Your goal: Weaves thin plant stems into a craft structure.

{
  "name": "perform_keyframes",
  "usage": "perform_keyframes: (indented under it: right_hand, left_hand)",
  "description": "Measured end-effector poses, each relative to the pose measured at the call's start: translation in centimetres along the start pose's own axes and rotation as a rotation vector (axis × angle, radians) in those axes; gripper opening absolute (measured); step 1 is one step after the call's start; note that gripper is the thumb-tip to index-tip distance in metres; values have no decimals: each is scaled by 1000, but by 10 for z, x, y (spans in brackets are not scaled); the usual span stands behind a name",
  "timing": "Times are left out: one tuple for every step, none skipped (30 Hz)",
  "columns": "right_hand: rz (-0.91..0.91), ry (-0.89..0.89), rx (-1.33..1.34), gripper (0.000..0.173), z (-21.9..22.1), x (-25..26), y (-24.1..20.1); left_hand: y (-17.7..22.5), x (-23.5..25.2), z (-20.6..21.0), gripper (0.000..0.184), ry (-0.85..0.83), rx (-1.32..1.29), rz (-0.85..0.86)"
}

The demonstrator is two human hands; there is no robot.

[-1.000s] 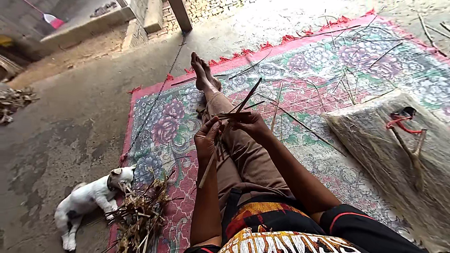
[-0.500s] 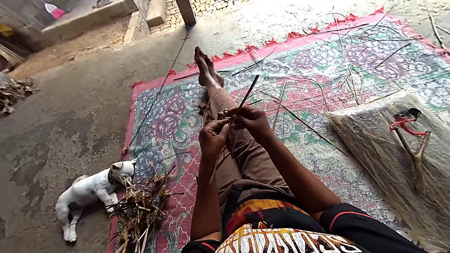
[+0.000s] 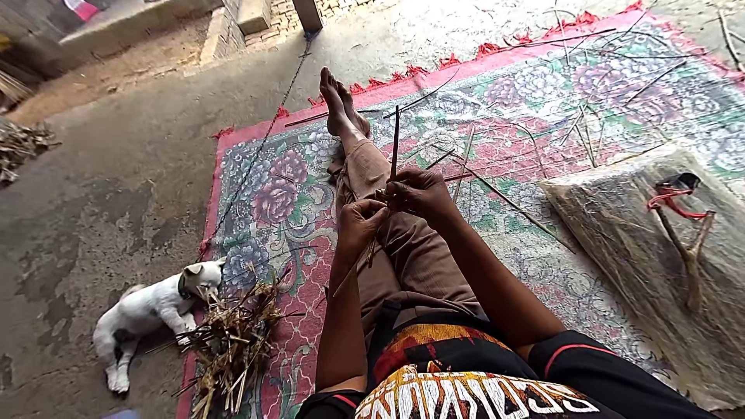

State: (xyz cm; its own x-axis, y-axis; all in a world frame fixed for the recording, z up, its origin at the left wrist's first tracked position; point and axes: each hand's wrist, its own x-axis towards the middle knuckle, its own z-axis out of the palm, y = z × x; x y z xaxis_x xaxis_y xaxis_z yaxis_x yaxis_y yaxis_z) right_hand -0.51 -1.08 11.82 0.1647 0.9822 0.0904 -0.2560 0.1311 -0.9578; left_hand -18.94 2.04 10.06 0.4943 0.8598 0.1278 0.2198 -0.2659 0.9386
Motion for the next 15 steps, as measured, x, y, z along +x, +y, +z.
perform_keyframes:
  right_hand:
    - [1, -31, -37, 13, -3, 1, -1]
    - [4, -74, -85, 15, -7, 1, -3]
    - [6, -118, -130, 15, -11, 1, -4]
    - [1, -163, -166, 16, -13, 1, -4]
    - [-9, -202, -185, 15, -15, 2, -2]
    - [-24, -234, -198, 14, -16, 3, 1]
    - [-43, -255, -215, 14, -16, 5, 4]
    - [-57, -262, -240, 14, -15, 5, 7]
    - [-60, -258, -274, 14, -14, 5, 8]
    - [-81, -237, -325, 15, -12, 4, 9]
    - [-110, -206, -389, 14, -11, 4, 10]
    - [-135, -166, -461, 14, -9, 4, 12]
    - [-144, -128, -529, 14, -7, 3, 14]
    - [-143, -93, -581, 13, -5, 3, 16]
    - [-141, -62, -611, 12, -2, 4, 17]
  left_hand:
    - [4, 0, 0, 3, -6, -69, -44]
    - [9, 1, 0, 5, 2, -136, -97]
    - [12, 2, 0, 6, 11, -198, -139]
    - [11, 0, -1, 7, 12, -242, -169]
    - [8, -2, -2, 8, 9, -267, -191]
    - [7, -1, -2, 9, 10, -281, -207]
    - [8, 2, -1, 10, 13, -300, -213]
    - [8, 3, -1, 10, 13, -305, -215]
    - [4, 3, -1, 10, 10, -301, -209]
    - [-2, 1, -2, 11, 5, -292, -200]
    - [-6, 1, -2, 11, -1, -300, -187]
    - [-9, 2, -2, 11, -15, -319, -170]
    - [-10, 2, -2, 11, -23, -332, -155]
    - [-9, 2, -3, 10, -29, -339, -141]
    - [-6, 2, -4, 9, -38, -340, -129]
